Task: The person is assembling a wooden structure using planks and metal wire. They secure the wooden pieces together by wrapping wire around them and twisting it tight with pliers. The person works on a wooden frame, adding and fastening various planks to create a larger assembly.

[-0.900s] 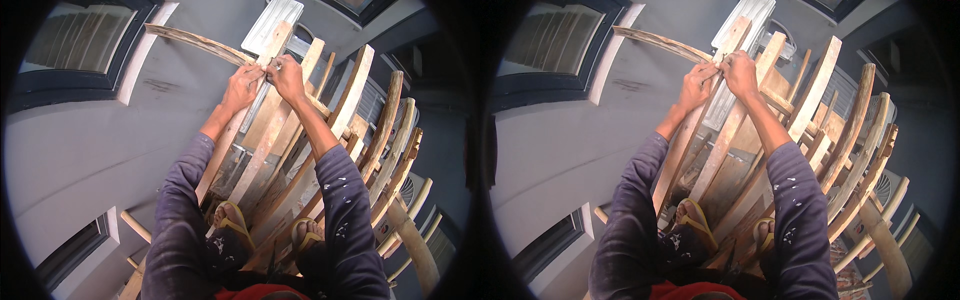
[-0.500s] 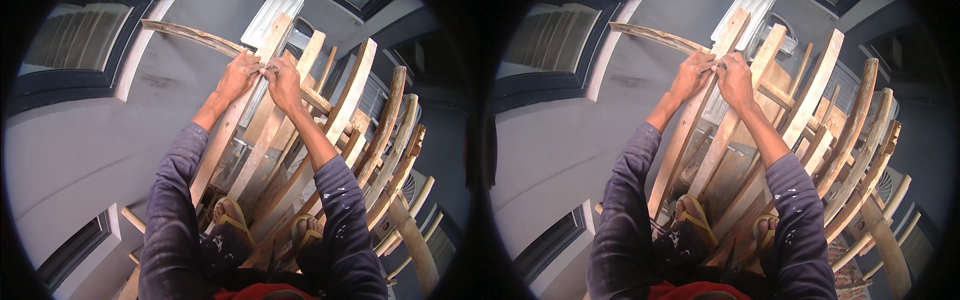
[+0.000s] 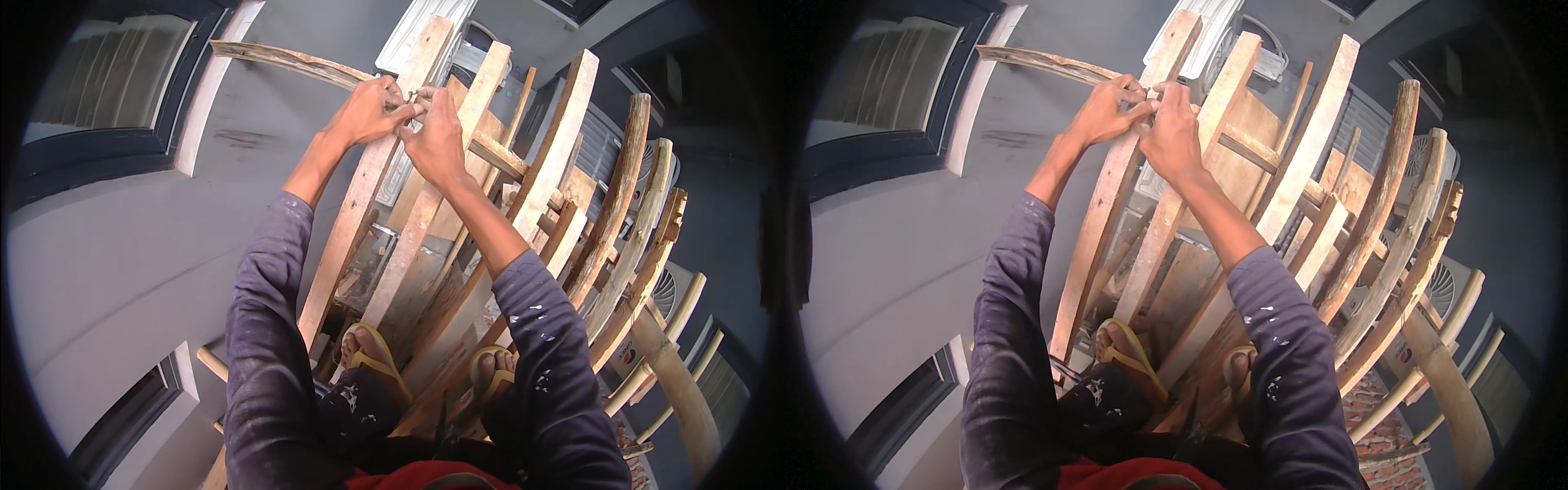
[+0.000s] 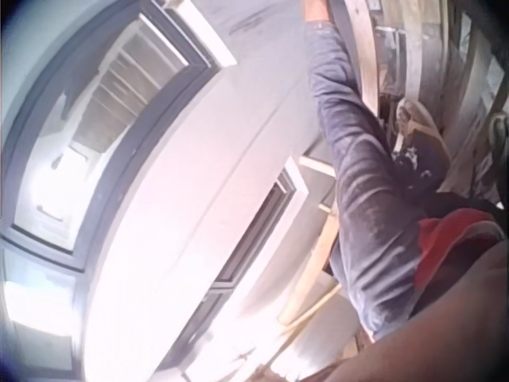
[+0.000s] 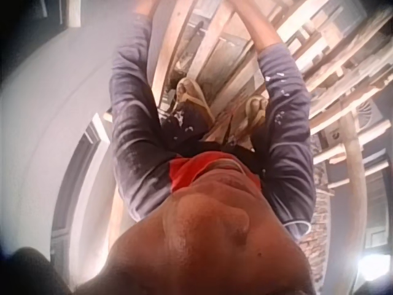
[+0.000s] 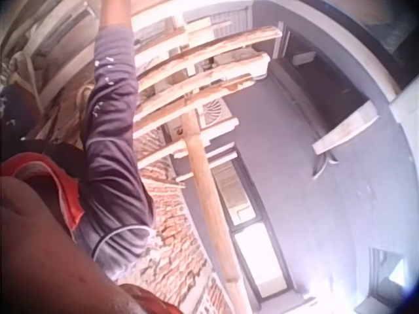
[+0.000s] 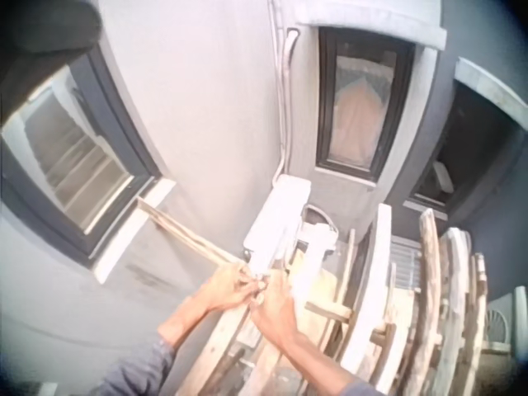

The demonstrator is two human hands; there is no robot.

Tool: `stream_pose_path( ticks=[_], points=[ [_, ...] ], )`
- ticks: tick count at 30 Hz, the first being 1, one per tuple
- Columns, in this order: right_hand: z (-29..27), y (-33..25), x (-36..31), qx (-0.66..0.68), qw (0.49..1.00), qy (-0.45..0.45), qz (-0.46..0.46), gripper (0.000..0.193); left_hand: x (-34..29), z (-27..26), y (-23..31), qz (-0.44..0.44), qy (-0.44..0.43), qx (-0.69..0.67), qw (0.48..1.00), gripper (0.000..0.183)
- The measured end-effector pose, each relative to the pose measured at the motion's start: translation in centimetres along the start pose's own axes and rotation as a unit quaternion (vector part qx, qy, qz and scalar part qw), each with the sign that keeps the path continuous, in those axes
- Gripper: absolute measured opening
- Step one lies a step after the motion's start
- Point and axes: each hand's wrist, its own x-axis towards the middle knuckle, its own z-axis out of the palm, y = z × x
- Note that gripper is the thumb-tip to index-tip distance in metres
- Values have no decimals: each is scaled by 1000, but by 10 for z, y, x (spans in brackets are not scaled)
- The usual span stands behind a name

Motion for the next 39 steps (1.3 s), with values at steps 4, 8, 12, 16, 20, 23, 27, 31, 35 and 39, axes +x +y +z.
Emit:
stream_pose_path(
  ticks=[4, 8, 12, 16, 20, 23, 27, 31, 35, 39],
  points=[
    [7, 5, -1, -7, 999, 23, 47, 34, 3, 8, -8, 37, 45, 31, 998, 24],
    [5, 9, -2, -80, 997, 5, 21, 20, -2, 4, -2, 27, 45, 63, 997, 23],
    [0, 17, 4, -124, 992, -15, 24, 17, -10, 1, 3, 0, 41, 24, 999, 21],
    [-6, 30, 18, -159, 980, -102, -58, 17, -22, 8, -6, 7, 89, -46, 995, 16],
    [-29, 32, 58, -222, 922, -254, -191, 21, -31, 29, -9, 72, 183, -48, 979, 11],
    [-30, -3, 80, -317, 849, -362, -217, 23, -40, 31, -5, 111, 199, 27, 973, 14],
    [-23, 1, 93, -371, 801, -381, -277, 23, -38, 16, 12, 105, 92, 92, 986, 26],
    [-17, -8, 91, -365, 829, -369, -207, 29, -10, -18, 55, -57, -132, 140, 980, 41],
    [-18, 8, 101, -257, 916, -298, -76, 45, 17, -3, 64, -157, -129, 220, 954, 27],
    [-21, 12, 97, -135, 957, -253, 32, 62, 17, -1, 63, -148, -88, 291, 941, 20]
  ],
)
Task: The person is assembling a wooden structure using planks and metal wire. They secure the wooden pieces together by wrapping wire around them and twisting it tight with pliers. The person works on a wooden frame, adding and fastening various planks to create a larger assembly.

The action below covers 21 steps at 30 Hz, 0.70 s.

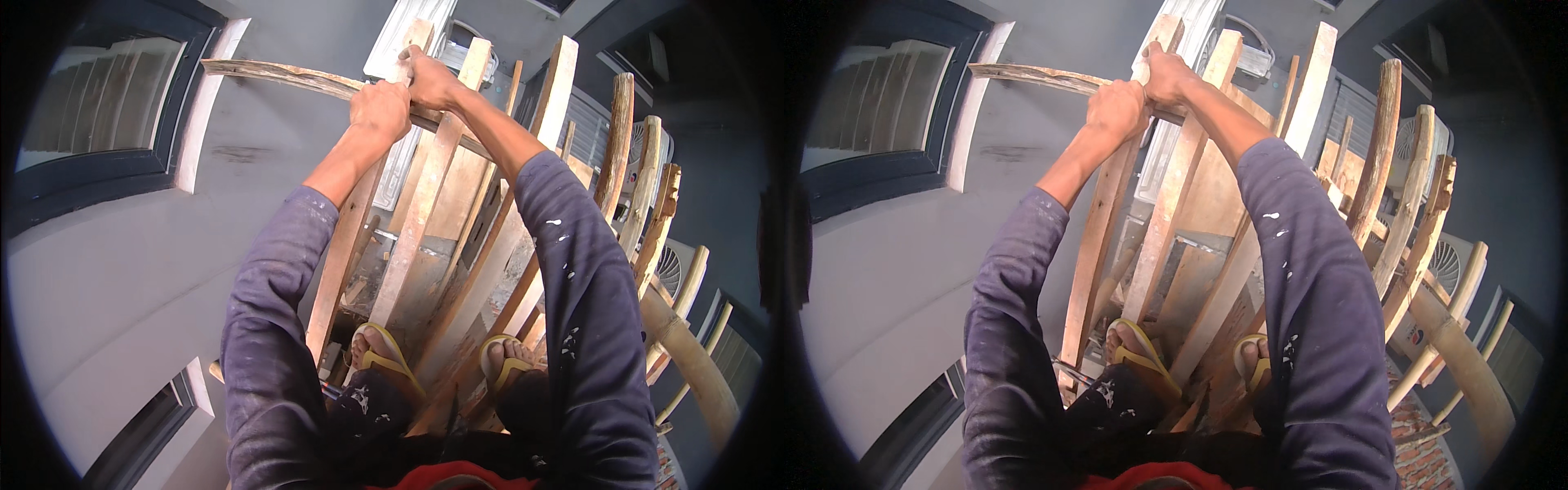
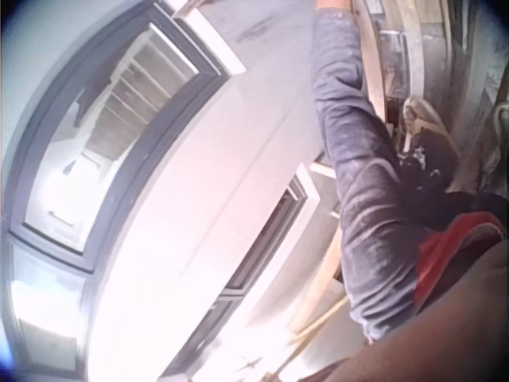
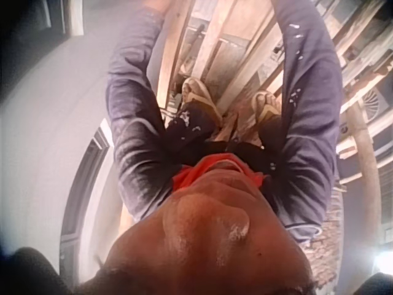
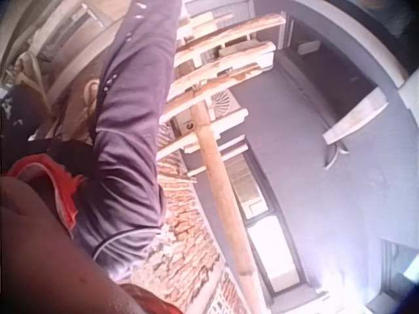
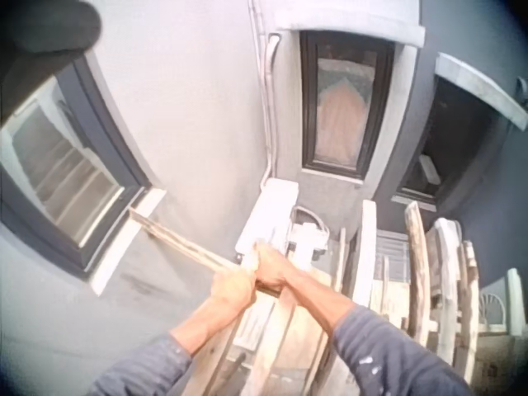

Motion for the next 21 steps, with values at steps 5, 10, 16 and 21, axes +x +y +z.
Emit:
stream_pose_path(
  ticks=[5, 10, 16, 21],
  points=[
    [1, 40, 6, 148, 987, 55, 32, 62, 18, 12, 7, 23, 29, 13, 999, 18],
    [-6, 14, -12, 71, 993, 90, 5, 67, 29, 31, 1, -14, 16, 12, 1000, 19],
    [-76, -17, -112, -48, 993, -107, -17, 66, 8, 8, 20, -162, 1, -43, 986, 28],
    [-178, -8, -309, -29, 935, -256, 242, 69, 20, 27, 36, -338, 13, -310, 889, 31]
  ],
)
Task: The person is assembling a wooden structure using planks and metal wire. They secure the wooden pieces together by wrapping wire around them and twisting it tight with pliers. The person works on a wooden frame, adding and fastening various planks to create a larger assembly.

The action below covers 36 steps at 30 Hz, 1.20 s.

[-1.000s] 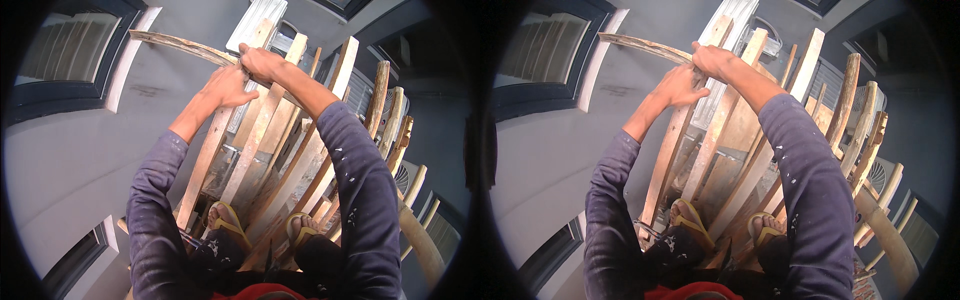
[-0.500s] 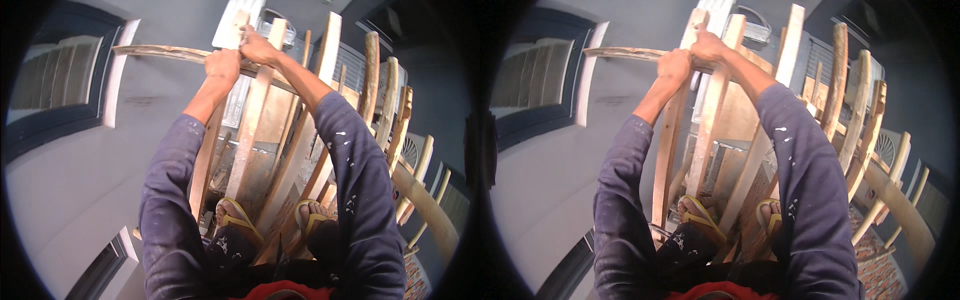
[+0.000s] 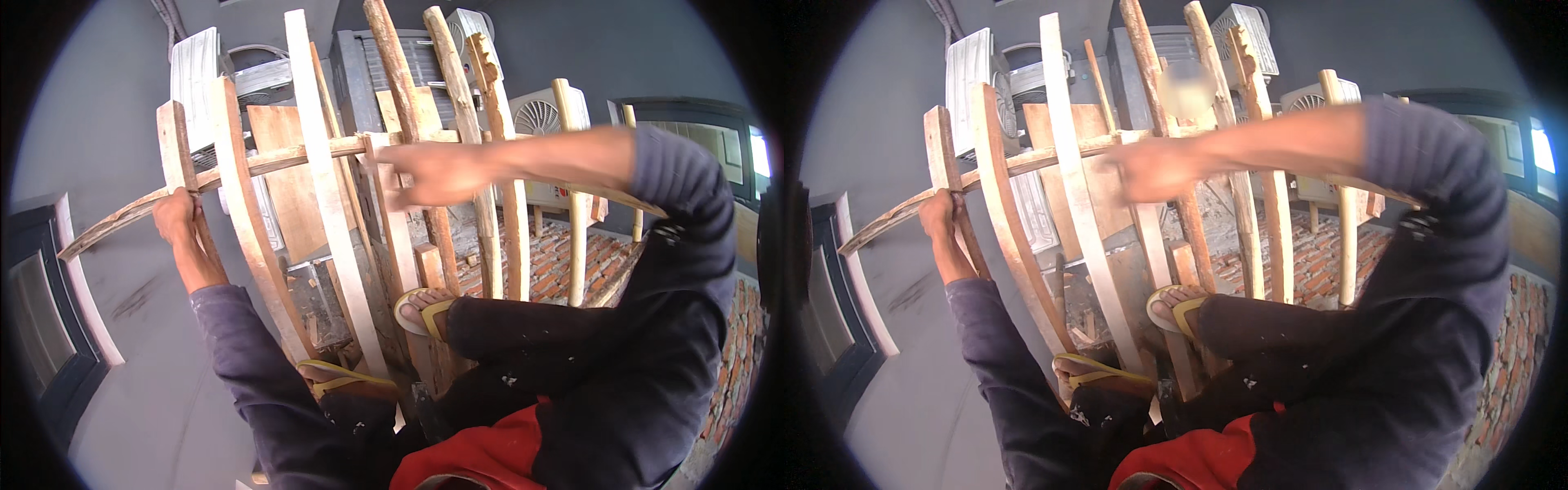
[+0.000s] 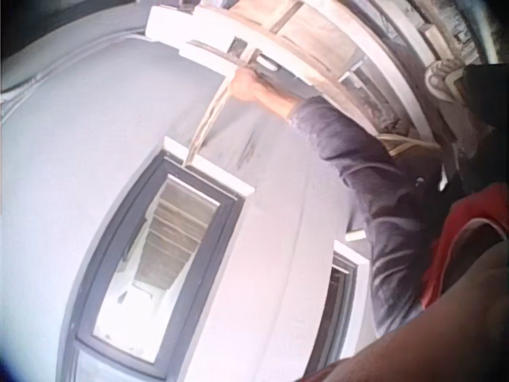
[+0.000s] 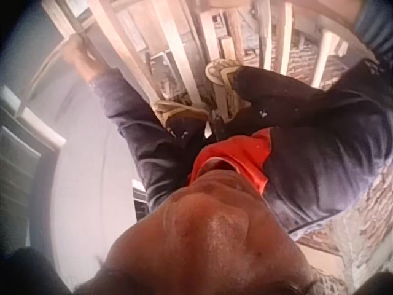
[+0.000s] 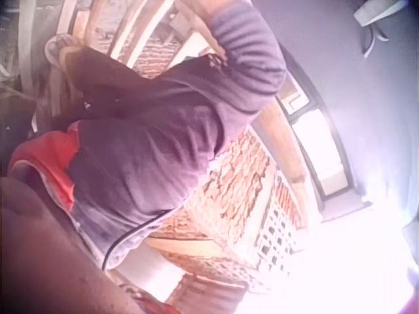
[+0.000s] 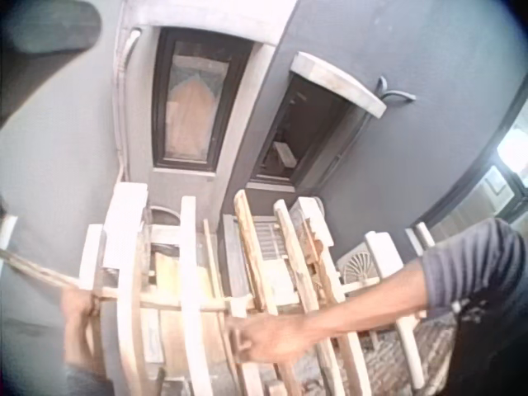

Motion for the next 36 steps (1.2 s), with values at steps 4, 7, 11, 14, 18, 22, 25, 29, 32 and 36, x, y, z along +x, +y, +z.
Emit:
stream_pose_path(
  ticks=[4, 7, 11, 14, 18, 22, 25, 29, 32, 36],
  points=[
    [20, 50, -95, 165, 964, 5, 207, 51, 32, 24, -28, -75, -7, -236, 969, 29],
    [61, 65, -118, 132, 982, 30, 133, 37, 22, -4, -35, -34, -40, -239, 970, 31],
    [133, 70, -123, 228, 967, 112, 35, 33, 33, -5, -46, 100, 41, 62, 992, 46],
    [151, 72, -117, 265, 954, 138, -25, 33, 33, -13, -47, 189, 53, 103, 975, 35],
    [148, 81, -121, 235, 952, 195, -14, 34, -7, -40, -37, 514, 197, 156, 820, 41],
    [148, 87, -119, 189, 951, 246, -5, 34, 6, -51, -50, 612, -35, 207, 763, 46],
    [150, 86, -119, 192, 960, 205, 3, 34, 10, -54, -40, 608, -124, 211, 755, 42],
    [156, 91, -114, 172, 972, 160, 14, 36, 13, -47, -35, 565, -108, 282, 768, 36],
    [150, 90, -112, 153, 976, 154, 21, 38, 39, -39, -52, 585, -36, 313, 747, 30],
    [149, 93, -113, 120, 982, 144, 37, 39, 41, -22, -66, 589, 42, 298, 750, 32]
  ],
)
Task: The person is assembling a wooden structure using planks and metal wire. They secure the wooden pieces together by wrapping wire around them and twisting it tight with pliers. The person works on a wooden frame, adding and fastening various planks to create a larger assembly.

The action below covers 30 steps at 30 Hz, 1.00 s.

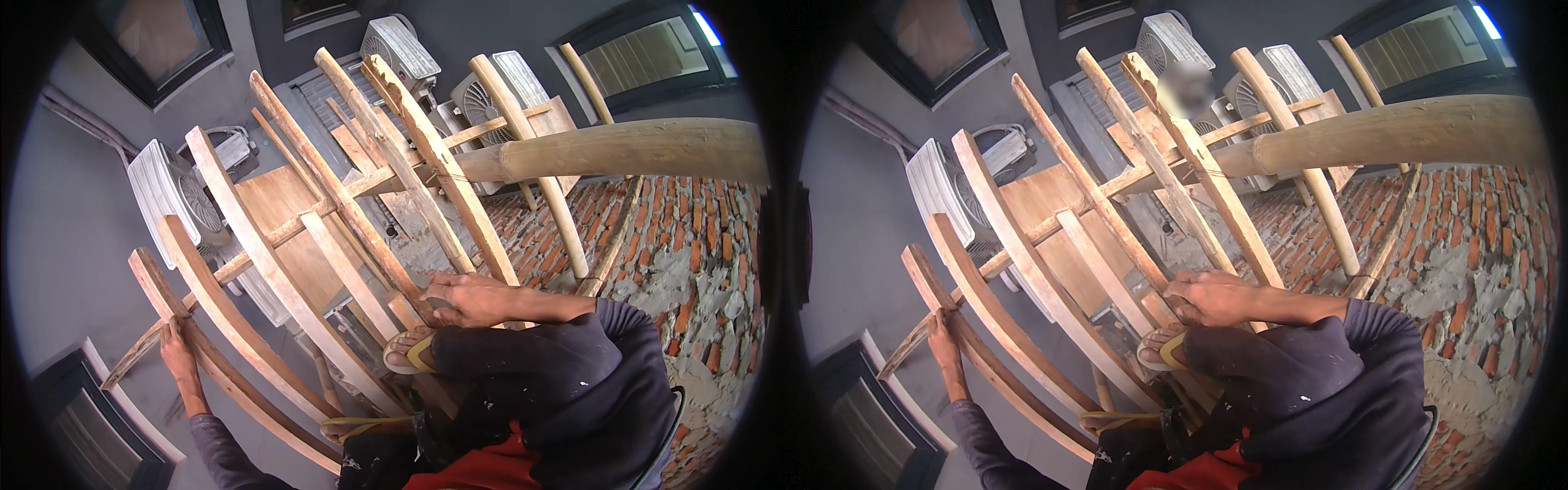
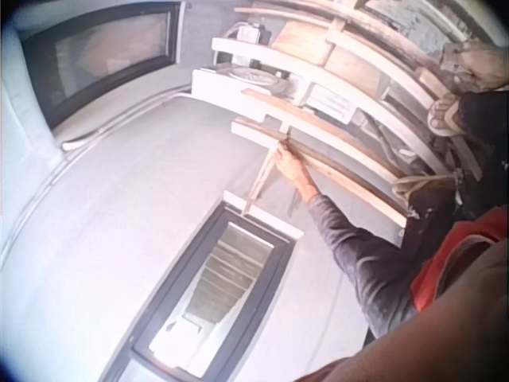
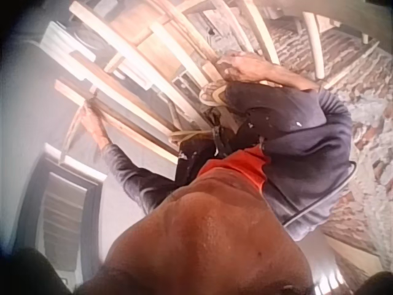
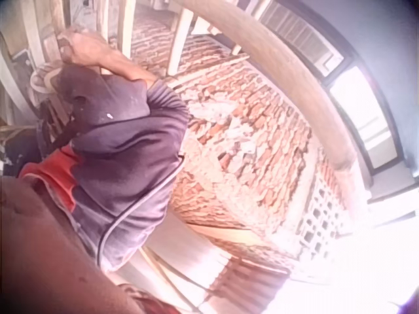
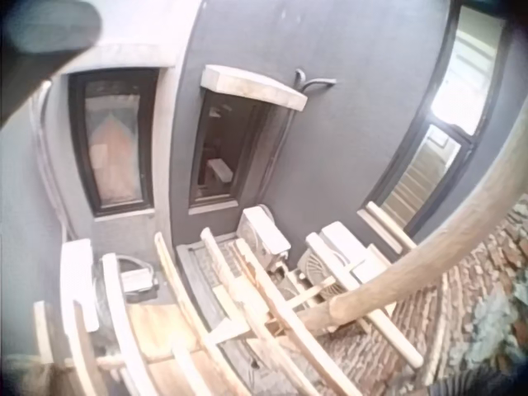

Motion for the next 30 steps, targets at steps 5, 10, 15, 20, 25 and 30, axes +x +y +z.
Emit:
stream_pose_path(
  ticks=[5, 10, 15, 20, 25, 30],
  points=[
    [3, 0, 2, -13, 1000, 9, -17, 38, 7, 6, 40, -217, 36, -47, 974, 37],
    [6, -1, 5, 6, 999, 36, -31, 36, 21, -2, 72, -377, 97, -8, 921, 32],
    [6, -1, 8, 15, 998, 38, -37, 36, 26, -11, 76, -457, 82, -49, 884, 33],
    [5, -4, 14, 16, 998, 36, -44, 37, 17, -12, 73, -404, 111, -68, 905, 38],
    [5, -9, 15, 19, 999, 20, -38, 36, 25, -3, 79, -457, 130, -73, 877, 41],
    [3, -8, 14, 51, 997, 18, -53, 36, 46, 14, 71, -638, 119, -69, 758, 41]
  ],
)
